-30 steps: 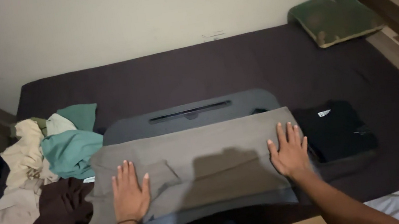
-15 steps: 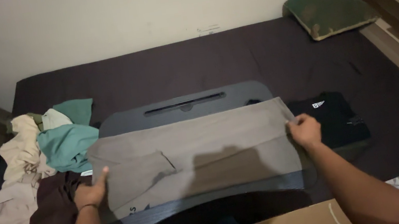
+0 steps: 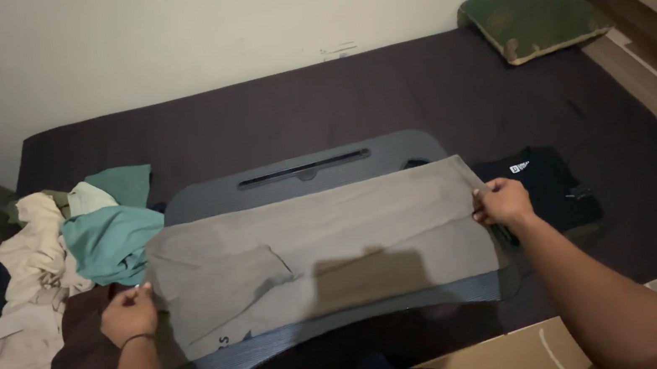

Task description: Folding a grey t-shirt on a bed tray.

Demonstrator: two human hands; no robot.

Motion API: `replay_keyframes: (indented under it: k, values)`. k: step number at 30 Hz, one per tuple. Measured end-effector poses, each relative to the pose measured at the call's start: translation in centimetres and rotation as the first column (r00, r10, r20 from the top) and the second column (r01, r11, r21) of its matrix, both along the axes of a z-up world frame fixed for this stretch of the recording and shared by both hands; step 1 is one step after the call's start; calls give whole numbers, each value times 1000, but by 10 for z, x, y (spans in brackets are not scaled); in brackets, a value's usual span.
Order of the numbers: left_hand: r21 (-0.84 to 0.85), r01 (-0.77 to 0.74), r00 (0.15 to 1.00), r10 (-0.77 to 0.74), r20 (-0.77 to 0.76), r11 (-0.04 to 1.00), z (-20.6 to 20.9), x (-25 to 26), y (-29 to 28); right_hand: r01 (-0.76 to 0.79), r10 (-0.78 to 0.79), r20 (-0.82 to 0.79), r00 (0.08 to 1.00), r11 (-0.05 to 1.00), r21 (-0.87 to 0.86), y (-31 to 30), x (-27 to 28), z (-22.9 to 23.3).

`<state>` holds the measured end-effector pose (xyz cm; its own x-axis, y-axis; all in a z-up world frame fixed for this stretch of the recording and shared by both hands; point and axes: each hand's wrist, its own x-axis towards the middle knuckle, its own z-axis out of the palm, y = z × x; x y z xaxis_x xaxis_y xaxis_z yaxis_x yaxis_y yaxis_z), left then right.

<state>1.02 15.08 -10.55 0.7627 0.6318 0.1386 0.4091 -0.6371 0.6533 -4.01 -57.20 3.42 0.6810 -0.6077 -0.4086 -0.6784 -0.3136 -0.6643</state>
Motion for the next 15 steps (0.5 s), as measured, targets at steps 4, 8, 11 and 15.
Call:
replay_keyframes:
  k: [4,8,11,15]
  values:
    - [173,69,990,-89,108,982,45,-6,-32,52,-59,52,997,991,122,-1,0,-5]
    - [-70,101,995,-99,27,992,61,6,-44,66,-98,118,988,966,249,6,-1,5]
    - [-46,86,983,-93,-160,995,57,19,-41,108,-132,74,988,956,272,20,-4,22]
    - [-45,148,918,-154,-366,988,24,41,-15,97,-118,42,992,934,344,14,-2,11]
